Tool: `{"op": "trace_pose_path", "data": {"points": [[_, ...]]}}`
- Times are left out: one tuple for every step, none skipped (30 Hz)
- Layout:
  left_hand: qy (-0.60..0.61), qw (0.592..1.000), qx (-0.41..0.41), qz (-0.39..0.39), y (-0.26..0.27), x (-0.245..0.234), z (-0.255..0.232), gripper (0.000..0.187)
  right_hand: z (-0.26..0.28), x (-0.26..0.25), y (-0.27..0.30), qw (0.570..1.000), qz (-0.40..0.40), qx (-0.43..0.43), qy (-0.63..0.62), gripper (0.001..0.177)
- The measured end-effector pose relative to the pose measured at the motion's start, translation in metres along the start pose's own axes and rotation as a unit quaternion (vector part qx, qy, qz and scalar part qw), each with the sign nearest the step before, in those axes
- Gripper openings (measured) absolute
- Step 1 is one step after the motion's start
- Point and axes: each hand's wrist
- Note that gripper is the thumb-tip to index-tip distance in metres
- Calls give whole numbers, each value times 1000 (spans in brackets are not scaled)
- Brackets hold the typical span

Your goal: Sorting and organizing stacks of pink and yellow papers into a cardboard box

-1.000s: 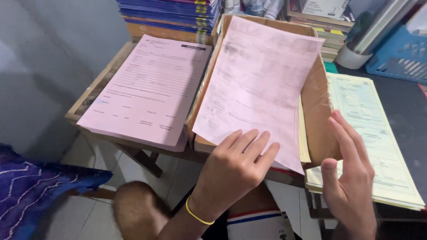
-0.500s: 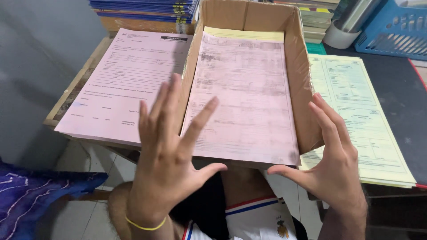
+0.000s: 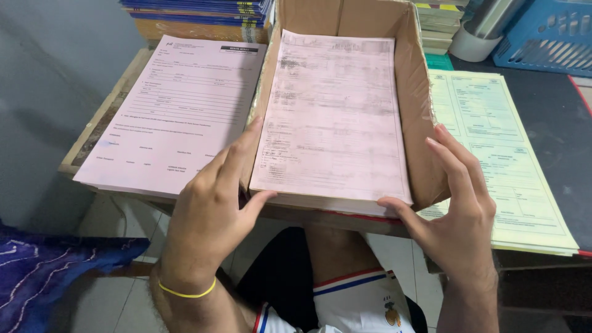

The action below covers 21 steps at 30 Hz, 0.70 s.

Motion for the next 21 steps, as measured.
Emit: {"op": "trace_pose_path", "data": {"points": [[-14,1000,10,-3,0,1,0,95,0,0,1,1000,-4,0,-1,73],[-13,1000,11,-3,0,0,0,95,0,-2,1,1000,-5,1,-1,73],[13,1000,11,3,0,-1,-1,92,1,-4,1,1000,9,4,-8,75],[40,999,11,9,0,-2,-1,88,2,-6,1,1000,23,7,-16,78],[41,999,14,10,1,-2,-1,88,-2,-9,3,1000,21,9,-14,78],[27,1000,13,6,1,-2,-1,88,-6,-13,5,999,48,0,-19,87],[14,1000,13,1,0,-2,0,88,-9,-17,7,997,74,-9,-22,96],[15,1000,17,2,0,-2,1,88,-13,-23,14,997,72,-6,-19,96],[9,1000,12,1,1,-2,1,89,-18,-29,21,995,87,41,-20,105],[2,1000,7,-1,1,-1,1,89,-22,-35,28,991,101,89,-21,115],[6,1000,9,1,1,-2,0,89,-27,-40,35,990,102,91,-18,115],[9,1000,4,7,1,-2,0,89,-32,-44,43,982,136,124,31,106],[12,1000,-2,13,1,-3,-1,90,-37,-49,50,970,170,156,77,100],[15,1000,-2,15,1,-3,-1,90,-43,-53,55,969,172,158,79,100],[12,1000,3,17,1,-4,-1,91,-48,-56,61,950,221,209,67,86],[10,1000,8,19,0,-4,-2,92,-53,-60,67,926,268,259,54,73],[12,1000,11,21,0,-3,-2,92,-55,-63,71,926,267,263,55,73],[4,1000,12,17,1,-3,-2,92,-56,-67,75,931,248,255,85,57],[-5,1000,14,13,0,-3,-2,91,-58,-70,80,935,228,246,114,42],[-3,1000,19,14,0,-2,-2,91,-61,-72,83,934,226,250,116,42],[-5,1000,14,11,1,-2,-2,90,-64,-73,87,938,221,235,129,38]]}}
Point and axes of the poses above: each hand's wrist, its own y-axis away from the middle knuckle, its own x-axis out of the palm, z = x × y, and after that the axes turned 8 degrees about z, right-handed
